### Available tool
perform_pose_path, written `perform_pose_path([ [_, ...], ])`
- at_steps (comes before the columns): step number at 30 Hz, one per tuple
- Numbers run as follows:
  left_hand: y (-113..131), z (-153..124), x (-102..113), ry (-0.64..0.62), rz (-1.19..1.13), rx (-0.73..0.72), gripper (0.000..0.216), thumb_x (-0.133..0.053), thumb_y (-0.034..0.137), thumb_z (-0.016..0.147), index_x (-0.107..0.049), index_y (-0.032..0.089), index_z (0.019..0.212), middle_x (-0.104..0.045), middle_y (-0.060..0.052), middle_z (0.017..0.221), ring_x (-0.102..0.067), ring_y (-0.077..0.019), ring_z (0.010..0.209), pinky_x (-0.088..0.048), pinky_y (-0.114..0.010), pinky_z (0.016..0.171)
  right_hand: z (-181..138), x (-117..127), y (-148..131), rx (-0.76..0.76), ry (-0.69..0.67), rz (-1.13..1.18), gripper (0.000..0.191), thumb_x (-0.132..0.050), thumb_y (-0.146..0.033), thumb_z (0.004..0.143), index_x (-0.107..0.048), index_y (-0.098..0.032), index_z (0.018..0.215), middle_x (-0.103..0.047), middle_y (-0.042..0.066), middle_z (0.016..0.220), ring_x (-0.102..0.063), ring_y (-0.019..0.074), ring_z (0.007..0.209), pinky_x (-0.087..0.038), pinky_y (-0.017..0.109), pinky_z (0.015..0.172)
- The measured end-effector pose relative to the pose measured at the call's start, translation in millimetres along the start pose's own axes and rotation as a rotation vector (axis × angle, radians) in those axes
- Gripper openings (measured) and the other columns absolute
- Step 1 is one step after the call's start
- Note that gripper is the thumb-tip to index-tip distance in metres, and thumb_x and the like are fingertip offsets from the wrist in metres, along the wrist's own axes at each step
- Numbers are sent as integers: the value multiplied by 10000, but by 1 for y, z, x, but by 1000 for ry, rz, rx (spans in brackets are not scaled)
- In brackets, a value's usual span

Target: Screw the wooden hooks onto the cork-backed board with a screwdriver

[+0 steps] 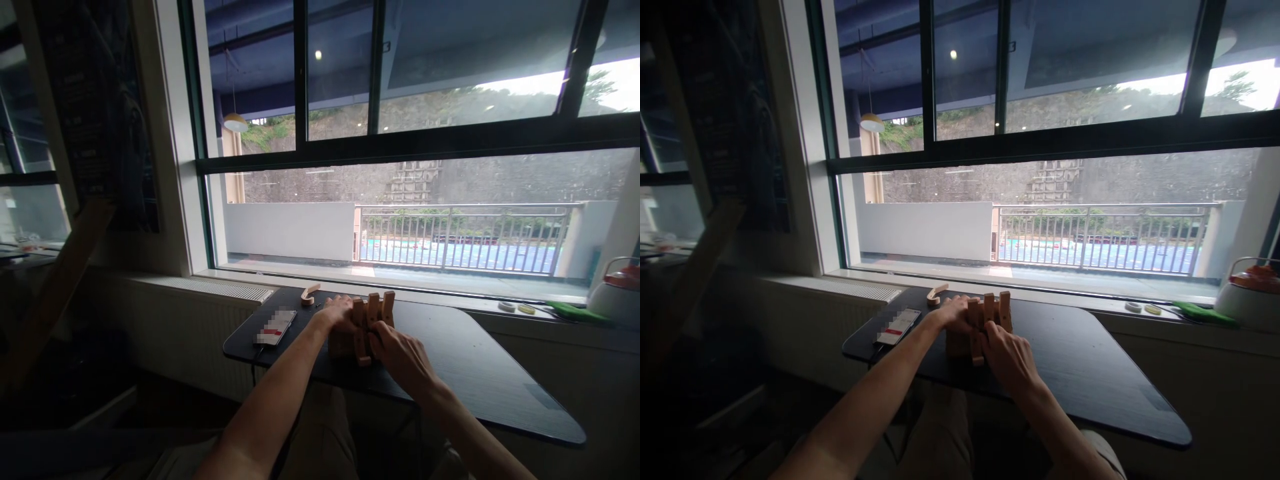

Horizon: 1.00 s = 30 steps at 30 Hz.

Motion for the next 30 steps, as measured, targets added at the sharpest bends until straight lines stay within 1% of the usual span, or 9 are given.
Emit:
perform_pose_path([
  [3,1,-1,0,7,4,3,780,-622,594,624,-341,299,1289,-458,-104,1253,-432,-331,1162,-365,-528,937,2,4,-9,47,-2,12,139,-416,-245,893,-516,-210,983,-667,22,930,-646,169,704,-274,262,512],
  [6,1,-1,-1,1,-1,-1,846,-628,614,606,-303,290,1317,-447,-118,1268,-424,-343,1169,-363,-536,934,2,3,-13,69,1,-1,145,-413,-202,887,-512,-196,992,-662,30,907,-640,167,684,-276,262,504],
  [9,0,0,-2,-6,-8,-1,909,-641,611,597,-239,304,1353,-423,-122,1297,-398,-353,1196,-345,-548,945,2,1,-12,74,20,-6,119,-413,-216,897,-512,-199,961,-674,23,869,-644,167,674,-273,260,498],
  [14,-1,2,-3,-16,-15,-17,969,-676,583,566,-198,330,1371,-405,-116,1321,-389,-350,1209,-334,-540,957,1,-4,0,-1,28,12,131,-423,-293,908,-511,-207,951,-698,14,785,-659,181,659,-279,262,504],
  [17,-1,3,-3,-23,-12,-18,979,-690,570,544,-228,312,1367,-426,-127,1297,-401,-357,1197,-343,-537,944,1,-4,10,-85,31,31,150,-412,-313,911,-503,-206,965,-700,12,746,-662,189,658,-294,262,518],
  [19,-1,4,-3,-22,-9,-20,963,-690,570,542,-252,306,1358,-438,-127,1282,-412,-356,1186,-352,-528,935,1,-2,12,-105,31,30,152,-399,-311,911,-502,-207,952,-694,8,733,-657,188,654,-292,261,517],
  [21,-1,3,-3,-15,-5,-22,952,-687,572,544,-259,310,1353,-437,-123,1281,-418,-354,1177,-357,-520,929,2,0,9,-80,37,23,137,-407,-296,900,-508,-208,928,-688,11,763,-651,183,674,-290,259,514],
  [25,-1,2,-4,5,3,-18,939,-665,589,565,-235,326,1357,-420,-114,1298,-418,-349,1175,-360,-521,928,1,7,-6,48,81,36,123,-422,-241,884,-528,-207,937,-665,24,881,-625,158,721,-321,247,543],
  [30,-1,2,-5,14,8,-20,933,-651,607,581,-214,344,1363,-433,-110,1281,-419,-348,1174,-365,-530,924,-2,6,-16,142,103,21,158,-405,-260,912,-552,-203,899,-655,17,806,-616,149,675,-331,246,551],
])
Point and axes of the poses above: each hand's wrist, its own z-axis towards the middle knuckle, its own x-axis out of the back of the hand, y = z × x, the point moved 8 cm from there along z, towards the middle knuckle
